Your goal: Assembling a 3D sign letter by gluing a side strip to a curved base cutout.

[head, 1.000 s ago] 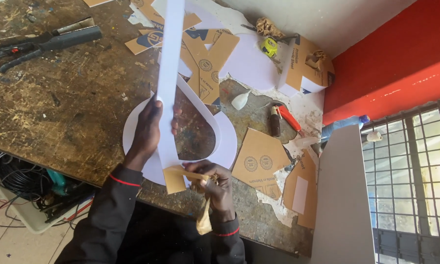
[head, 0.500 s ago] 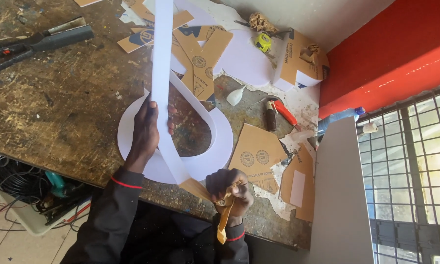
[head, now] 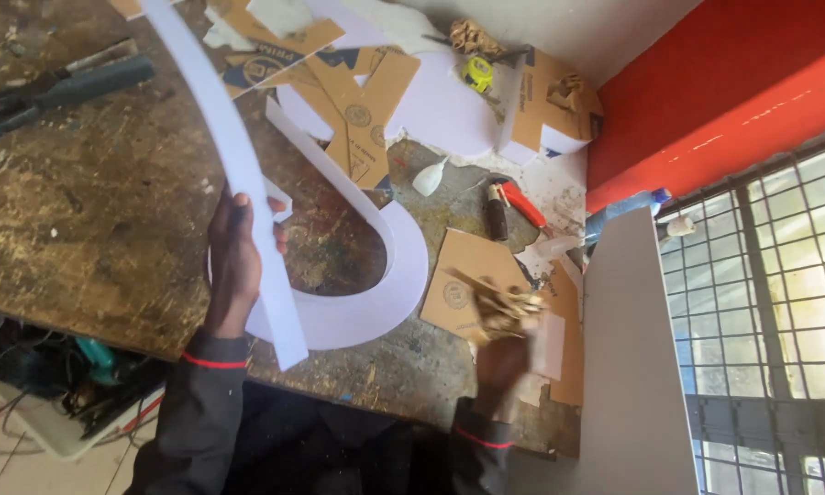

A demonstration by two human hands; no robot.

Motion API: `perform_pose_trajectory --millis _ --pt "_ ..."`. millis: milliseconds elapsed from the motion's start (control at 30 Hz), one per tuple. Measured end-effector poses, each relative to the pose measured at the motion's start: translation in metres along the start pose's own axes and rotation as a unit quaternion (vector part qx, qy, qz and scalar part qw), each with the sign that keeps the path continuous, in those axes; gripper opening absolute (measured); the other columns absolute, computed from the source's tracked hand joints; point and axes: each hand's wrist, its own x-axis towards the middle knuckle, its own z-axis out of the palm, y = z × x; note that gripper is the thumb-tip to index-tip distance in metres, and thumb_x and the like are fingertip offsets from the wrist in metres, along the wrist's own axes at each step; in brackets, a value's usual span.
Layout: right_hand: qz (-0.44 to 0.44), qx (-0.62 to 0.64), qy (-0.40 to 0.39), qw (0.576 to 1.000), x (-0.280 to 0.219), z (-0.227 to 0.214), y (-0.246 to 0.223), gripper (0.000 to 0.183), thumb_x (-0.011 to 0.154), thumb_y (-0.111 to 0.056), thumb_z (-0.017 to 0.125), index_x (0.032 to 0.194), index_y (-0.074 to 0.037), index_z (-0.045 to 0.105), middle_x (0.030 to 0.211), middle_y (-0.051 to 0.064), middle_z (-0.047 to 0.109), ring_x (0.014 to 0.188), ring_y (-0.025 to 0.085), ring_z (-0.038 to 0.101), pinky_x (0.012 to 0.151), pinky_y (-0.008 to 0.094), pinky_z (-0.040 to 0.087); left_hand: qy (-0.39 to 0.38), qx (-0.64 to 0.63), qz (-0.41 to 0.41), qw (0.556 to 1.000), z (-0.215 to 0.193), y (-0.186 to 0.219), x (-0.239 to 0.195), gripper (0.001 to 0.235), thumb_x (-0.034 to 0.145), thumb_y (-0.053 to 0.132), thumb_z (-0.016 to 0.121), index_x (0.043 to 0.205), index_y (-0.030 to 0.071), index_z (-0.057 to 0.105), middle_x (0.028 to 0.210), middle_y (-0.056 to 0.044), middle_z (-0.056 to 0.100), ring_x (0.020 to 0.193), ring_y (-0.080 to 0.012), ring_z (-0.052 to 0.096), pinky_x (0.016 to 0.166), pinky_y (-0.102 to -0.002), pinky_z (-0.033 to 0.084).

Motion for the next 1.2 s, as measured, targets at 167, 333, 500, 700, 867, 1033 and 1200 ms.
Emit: perform_pose_trajectory --millis 167,333,500,700,867,1033,1200 --pt "0.177 -0.198 -0.112 0.958 -0.018 0.063 0.021 0.038 0.107 -0.024 0.075 0.135 -0.013 0.053 0.122 0.025 0.077 0.108 0.036 0.078 0.086 0.041 0.063 0.003 0.04 0.031 0.999 -0.001 0.001 -0.017 0.074 0.109 0.066 0.043 0.162 0.016 0.055 0.106 -0.008 0.075 0.061 -0.0181 0.062 0.053 -0.033 0.05" --pt "0.295 -0.293 -0.202 0.887 -0.007 0.097 0.029 0.058 0.098 -0.012 0.085 0.137 -0.015 0.043 0.12 0.023 0.078 0.098 0.032 0.084 0.082 0.038 0.07 -0.034 0.019 0.048 0.998 -0.005 -0.015 -0.016 0.07 0.11 0.067 0.047 0.147 0.01 0.06 0.109 -0.008 0.074 0.062 -0.0173 0.063 0.053 -0.031 0.054" --pt "0.237 -0.216 -0.239 0.916 0.076 0.086 0.063 0.082 0.104 -0.035 0.079 0.157 -0.012 0.021 0.146 0.041 0.051 0.126 0.06 0.063 0.101 0.066 0.056 -0.036 0.027 0.017 0.999 -0.004 -0.029 -0.017 0.076 0.119 0.051 0.041 0.18 0.007 0.035 0.121 -0.02 0.077 0.076 -0.0253 0.074 0.061 -0.038 0.066" --pt "0.055 -0.154 0.003 0.987 0.118 0.138 0.068 0.079 0.11 -0.015 0.071 0.179 -0.011 0.033 0.141 0.018 0.055 0.135 0.036 0.067 0.118 0.048 0.053 -0.033 -0.042 0.016 0.998 0.0 -0.056 -0.013 0.084 0.114 0.046 0.049 0.182 0.004 0.023 0.13 -0.026 0.075 0.082 -0.0286 0.075 0.067 -0.04 0.069" --pt "0.197 -0.384 -0.305 0.849 0.023 0.143 0.074 0.064 0.108 -0.017 0.068 0.167 0.003 0.052 0.146 0.041 0.067 0.141 0.059 0.06 0.12 0.069 0.044 -0.048 0.022 0.08 0.995 0.022 -0.04 -0.026 0.077 0.116 0.029 0.048 0.181 0.005 0.014 0.149 -0.028 0.071 0.119 -0.0414 0.079 0.101 -0.051 0.067" --pt "0.2 -0.409 -0.342 0.822 -0.006 0.114 0.072 0.085 0.094 -0.017 0.096 0.168 -0.006 0.056 0.125 0.023 0.082 0.114 0.031 0.08 0.104 0.054 0.062 -0.074 -0.025 0.112 0.991 0.036 -0.044 -0.03 0.082 0.118 0.039 0.044 0.183 0.009 0.003 0.16 -0.024 0.066 0.123 -0.0371 0.078 0.102 -0.047 0.07" --pt "0.228 -0.351 -0.262 0.87 0.0 0.082 0.073 0.052 0.109 -0.015 0.077 0.153 0.009 0.066 0.119 0.03 0.079 0.108 0.037 0.074 0.103 0.066 0.059 -0.044 -0.012 0.215 0.976 0.042 -0.019 -0.037 0.078 0.12 0.04 0.047 0.18 0.005 0.013 0.162 -0.027 0.065 0.127 -0.0376 0.077 0.102 -0.046 0.07"
